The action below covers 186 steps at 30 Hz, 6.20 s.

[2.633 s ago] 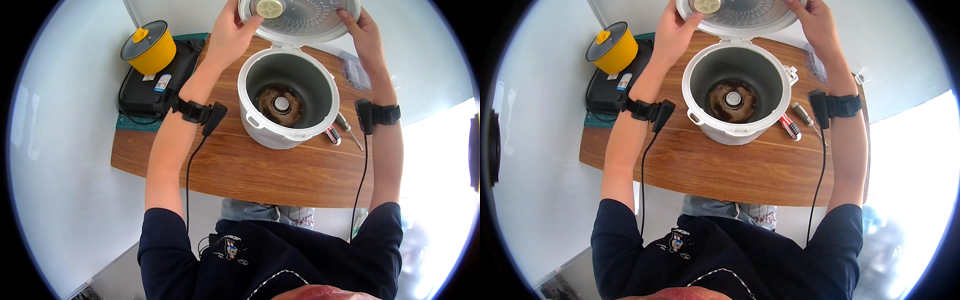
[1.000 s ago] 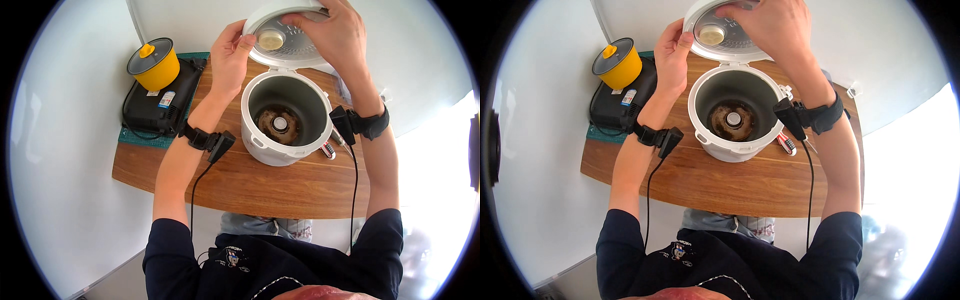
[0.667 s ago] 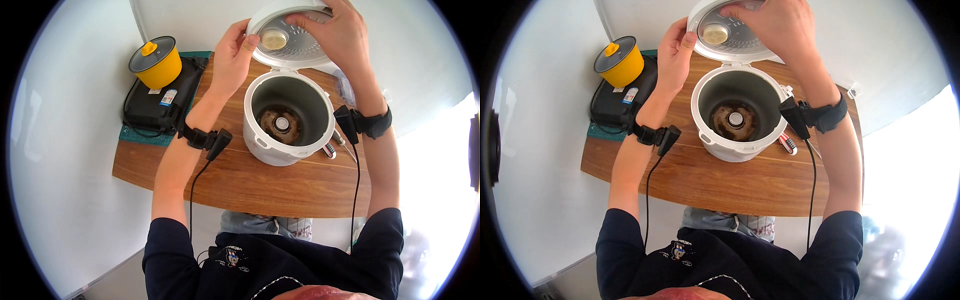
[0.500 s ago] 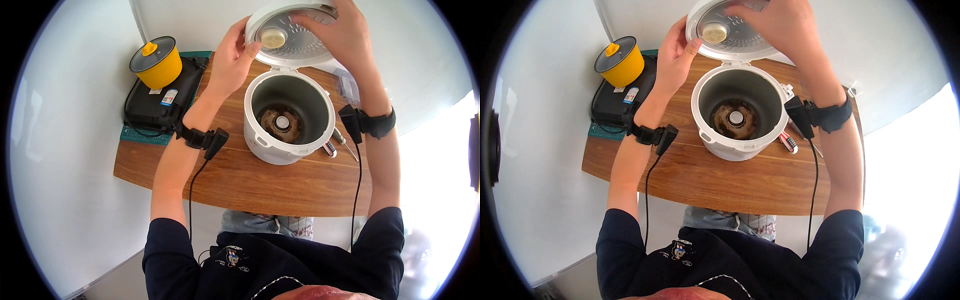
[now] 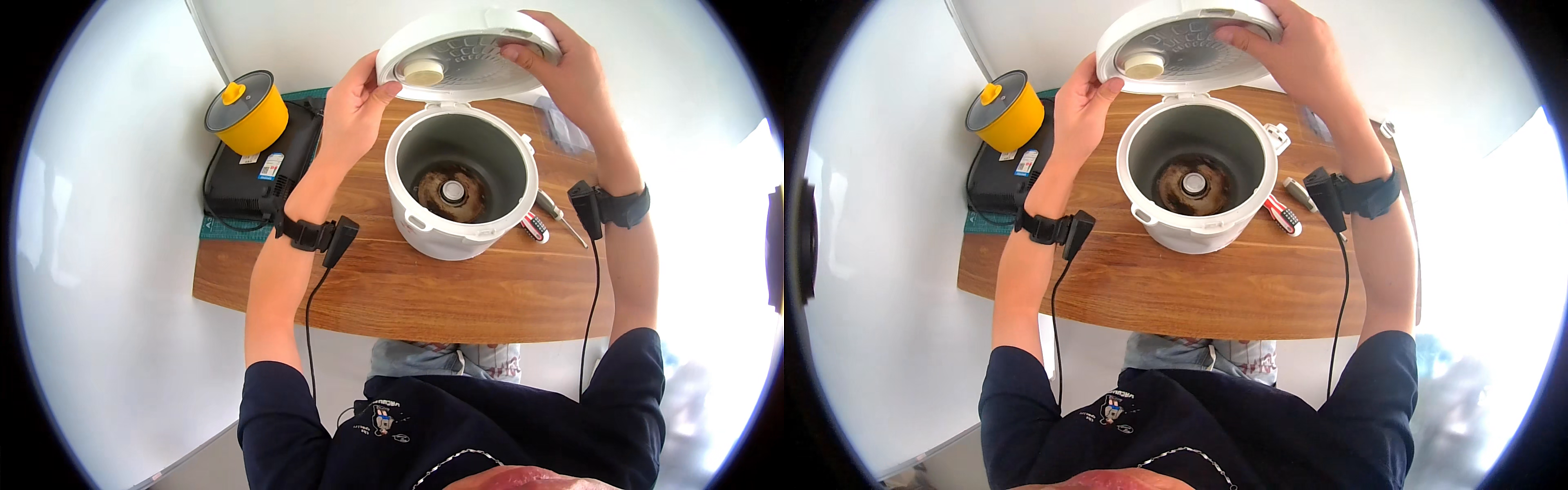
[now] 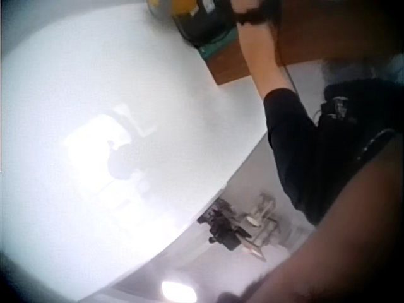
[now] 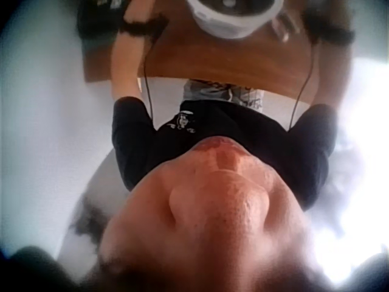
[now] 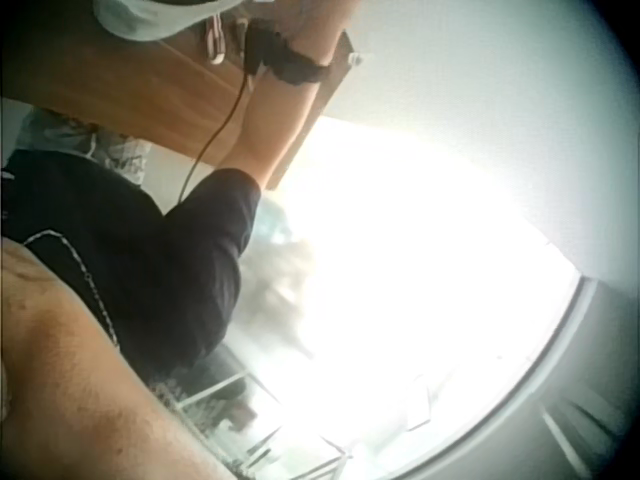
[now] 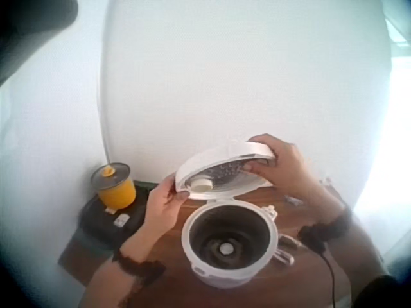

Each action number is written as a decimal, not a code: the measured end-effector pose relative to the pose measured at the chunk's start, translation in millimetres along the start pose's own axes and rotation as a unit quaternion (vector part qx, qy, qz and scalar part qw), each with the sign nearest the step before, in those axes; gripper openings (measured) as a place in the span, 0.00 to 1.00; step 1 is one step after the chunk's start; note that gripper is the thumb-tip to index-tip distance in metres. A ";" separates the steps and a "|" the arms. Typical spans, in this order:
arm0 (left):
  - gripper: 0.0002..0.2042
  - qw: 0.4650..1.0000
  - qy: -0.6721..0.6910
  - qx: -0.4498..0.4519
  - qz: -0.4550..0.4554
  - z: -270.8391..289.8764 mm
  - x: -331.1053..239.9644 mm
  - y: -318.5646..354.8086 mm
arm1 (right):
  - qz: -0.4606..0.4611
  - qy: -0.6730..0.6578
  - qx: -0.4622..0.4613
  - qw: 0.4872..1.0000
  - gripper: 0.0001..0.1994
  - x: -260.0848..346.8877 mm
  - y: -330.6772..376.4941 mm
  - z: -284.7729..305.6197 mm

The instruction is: The person assembles a white rice cooker by attaching the lid, inserting a small plastic component, and securing a side panel with a screwdriver. They then handle a yellow pot with a glass lid, using the screwdriver on its lid knob.

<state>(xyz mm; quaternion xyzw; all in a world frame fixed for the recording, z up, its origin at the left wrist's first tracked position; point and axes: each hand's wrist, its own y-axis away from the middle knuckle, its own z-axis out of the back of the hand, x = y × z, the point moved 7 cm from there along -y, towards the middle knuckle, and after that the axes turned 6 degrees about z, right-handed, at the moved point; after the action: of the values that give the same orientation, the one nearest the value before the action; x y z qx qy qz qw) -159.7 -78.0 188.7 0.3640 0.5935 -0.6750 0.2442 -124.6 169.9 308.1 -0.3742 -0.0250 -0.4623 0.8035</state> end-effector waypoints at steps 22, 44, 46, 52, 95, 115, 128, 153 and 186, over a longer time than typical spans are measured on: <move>0.40 0.970 -0.156 0.150 -0.108 -26.5 -2.6 74.0 | 0.248 -0.012 0.024 0.968 0.40 -4.2 135.4 -43.7; 0.46 0.999 0.038 -0.010 0.022 -45.7 31.7 98.2 | 0.274 0.015 -0.035 0.961 0.39 -15.4 156.6 -68.4; 0.42 0.997 0.058 -0.027 0.036 -46.3 31.3 98.1 | 0.269 0.012 -0.058 0.961 0.37 -14.3 158.0 -69.0; 0.40 0.990 0.112 -0.057 0.063 -54.3 27.2 97.5 | 0.286 0.004 -0.090 0.954 0.32 -12.3 158.7 -68.9; 0.23 0.970 -0.007 -0.199 0.139 -31.9 84.5 112.0 | -0.245 -0.127 -0.303 0.912 0.12 -123.4 200.4 -129.7; 0.37 0.953 0.075 -0.228 0.187 -4.8 138.7 116.7 | -0.220 -0.180 -0.111 0.952 0.29 -88.5 152.6 -160.7; 0.54 0.967 -0.022 -0.133 0.217 -36.4 134.3 107.3 | -0.181 0.030 -0.008 0.983 0.30 -223.7 98.4 -125.4; 0.52 0.964 0.055 -0.138 0.219 -61.8 160.3 91.9 | -0.302 -0.416 -0.050 0.856 0.25 -276.4 145.9 -88.0; 0.40 0.983 -0.102 -0.153 0.011 -232.4 32.4 17.4 | -0.136 -0.429 -0.351 0.821 0.29 -201.2 106.8 7.1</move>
<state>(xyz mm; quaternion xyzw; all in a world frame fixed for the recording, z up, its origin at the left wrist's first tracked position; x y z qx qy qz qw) -119.6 149.8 145.5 0.2579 0.6574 -0.6076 0.3635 -156.0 351.3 173.7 -0.7840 -0.2537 -0.3372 0.4553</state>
